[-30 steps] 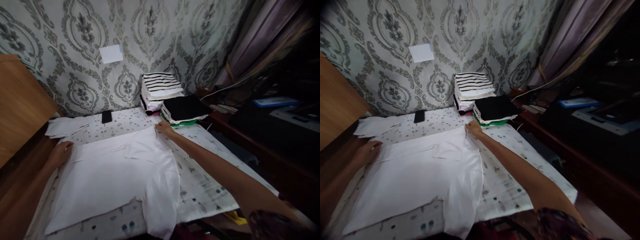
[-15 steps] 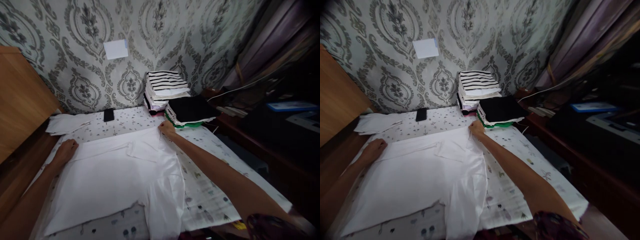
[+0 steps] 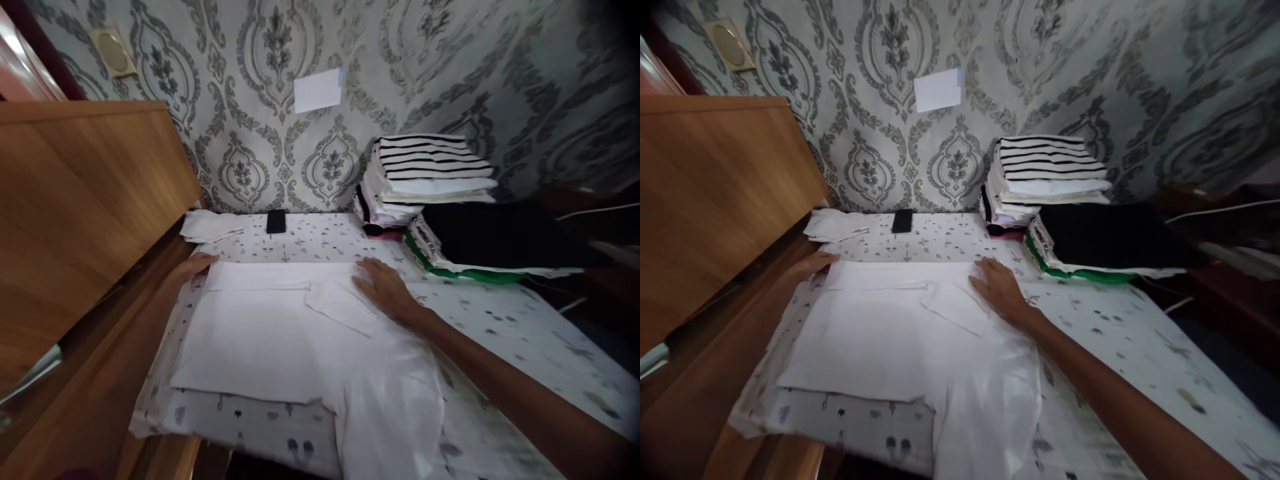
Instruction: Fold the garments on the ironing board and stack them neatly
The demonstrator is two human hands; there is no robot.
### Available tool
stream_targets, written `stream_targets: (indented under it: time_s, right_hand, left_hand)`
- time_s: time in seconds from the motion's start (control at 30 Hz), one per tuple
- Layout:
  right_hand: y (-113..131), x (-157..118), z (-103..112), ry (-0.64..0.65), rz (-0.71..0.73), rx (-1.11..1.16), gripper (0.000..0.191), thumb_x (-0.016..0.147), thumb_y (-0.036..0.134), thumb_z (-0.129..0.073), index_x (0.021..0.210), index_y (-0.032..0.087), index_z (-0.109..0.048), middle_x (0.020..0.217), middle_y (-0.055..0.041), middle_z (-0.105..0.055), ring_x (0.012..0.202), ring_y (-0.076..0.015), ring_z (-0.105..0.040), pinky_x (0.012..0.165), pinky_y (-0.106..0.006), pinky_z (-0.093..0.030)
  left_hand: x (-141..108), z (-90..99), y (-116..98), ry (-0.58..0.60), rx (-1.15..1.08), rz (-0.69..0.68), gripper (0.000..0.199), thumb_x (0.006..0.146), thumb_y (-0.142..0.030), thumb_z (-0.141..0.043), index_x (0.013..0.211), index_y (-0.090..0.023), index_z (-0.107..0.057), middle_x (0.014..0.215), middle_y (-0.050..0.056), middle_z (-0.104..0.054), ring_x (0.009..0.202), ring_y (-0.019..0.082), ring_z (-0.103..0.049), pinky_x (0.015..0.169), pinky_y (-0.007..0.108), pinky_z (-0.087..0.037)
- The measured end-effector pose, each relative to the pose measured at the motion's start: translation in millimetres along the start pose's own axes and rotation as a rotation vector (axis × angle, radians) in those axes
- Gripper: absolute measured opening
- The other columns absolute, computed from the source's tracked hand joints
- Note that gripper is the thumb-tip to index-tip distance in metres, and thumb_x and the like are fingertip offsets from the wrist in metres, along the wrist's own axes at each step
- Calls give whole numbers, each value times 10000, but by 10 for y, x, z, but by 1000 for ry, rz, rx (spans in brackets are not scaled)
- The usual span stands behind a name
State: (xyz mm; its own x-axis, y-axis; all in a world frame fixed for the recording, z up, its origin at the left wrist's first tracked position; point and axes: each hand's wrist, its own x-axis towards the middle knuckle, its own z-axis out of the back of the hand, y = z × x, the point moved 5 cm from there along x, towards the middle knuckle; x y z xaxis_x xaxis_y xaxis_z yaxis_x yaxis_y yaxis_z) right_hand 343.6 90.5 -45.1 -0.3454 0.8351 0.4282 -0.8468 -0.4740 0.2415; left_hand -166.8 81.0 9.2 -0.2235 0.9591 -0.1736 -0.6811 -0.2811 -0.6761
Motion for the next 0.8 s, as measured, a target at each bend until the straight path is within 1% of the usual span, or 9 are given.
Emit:
stream_targets:
  time_s: [0.1, 0.2, 0.27, 0.33, 0.43, 0.53, 0.6, 0.67, 0.8]
  right_hand:
    - [-22, -65, -123, 64, -17, -52, 518, 951, 469, -435, 1306, 130, -599, 1391, -190, -584, 1312, -338, -517, 1086, -489, -406]
    - [-35, -68, -149, 116, -28, -81, 550, 956, 470, -428, 1338, 107, -587, 1432, -203, -550, 1349, -337, -487, 1113, -473, -382]
    - [-22, -56, -128, 140, -34, -83, 539, 953, 456, -443, 1351, 121, -583, 1453, -194, -535, 1367, -333, -472, 1122, -472, -371]
    - [16, -47, -98, 166, -47, -80, 513, 951, 437, -461, 1359, 149, -580, 1460, -177, -535, 1373, -327, -466, 1127, -478, -361]
    - [143, -53, -37, 195, -54, -91, 496, 958, 435, -475, 1371, 177, -569, 1470, -166, -529, 1390, -322, -444, 1140, -497, -331]
    - [364, -95, 63, 209, -13, -90, 466, 992, 438, -429, 1326, 161, -599, 1466, -178, -527, 1397, -315, -424, 1146, -513, -295]
    - [530, -158, 154, 211, 18, -70, 439, 1017, 428, -383, 1230, 156, -654, 1419, -180, -565, 1359, -307, -456, 1125, -498, -309]
    - [677, -256, 244, 216, 45, -47, 431, 1023, 439, -379, 1142, 162, -686, 1361, -173, -601, 1287, -302, -505, 1077, -469, -356]
    - [841, -519, 358, 217, 73, -6, 422, 983, 485, -471, 1170, 159, -662, 1363, -187, -571, 1245, -323, -511, 1000, -452, -419]
  left_hand:
    - [-13, -8, 18, -15, 100, 1, 272, 621, -443, -688, 672, -204, -570, 632, -13, -551, 646, 180, -534, 564, 271, -379]
    - [-29, -25, 9, -53, 213, 6, 174, 657, -353, -638, 703, -193, -585, 670, 7, -577, 697, 204, -576, 606, 284, -403]
    - [-65, -57, -31, -92, 286, 7, 163, 687, -316, -614, 778, -182, -605, 778, 53, -626, 822, 257, -615, 691, 323, -444]
    - [-138, -127, -118, -155, 374, -31, 266, 729, -310, -602, 952, -167, -624, 1002, 120, -657, 1032, 325, -604, 833, 390, -464]
    - [-318, -387, -331, -198, 500, -248, 456, 863, -364, -507, 1276, -170, -527, 1347, 165, -554, 1277, 335, -500, 1035, 453, -412]
    - [-548, -788, -488, -30, 500, -487, 504, 959, -408, -376, 1407, -181, -419, 1512, 134, -435, 1389, 274, -418, 1141, 421, -351]
    - [-689, -970, -556, 35, 474, -544, 485, 978, -405, -344, 1401, -180, -426, 1542, 128, -402, 1425, 263, -374, 1168, 420, -325]
    - [-823, -1062, -664, 14, 437, -589, 442, 984, -373, -340, 1364, -182, -459, 1509, 129, -434, 1403, 261, -390, 1161, 419, -334]
    - [-1125, -1289, -1046, 69, 346, -787, 346, 981, -320, -374, 1268, -209, -533, 1273, 98, -582, 1200, 239, -521, 1035, 387, -435]
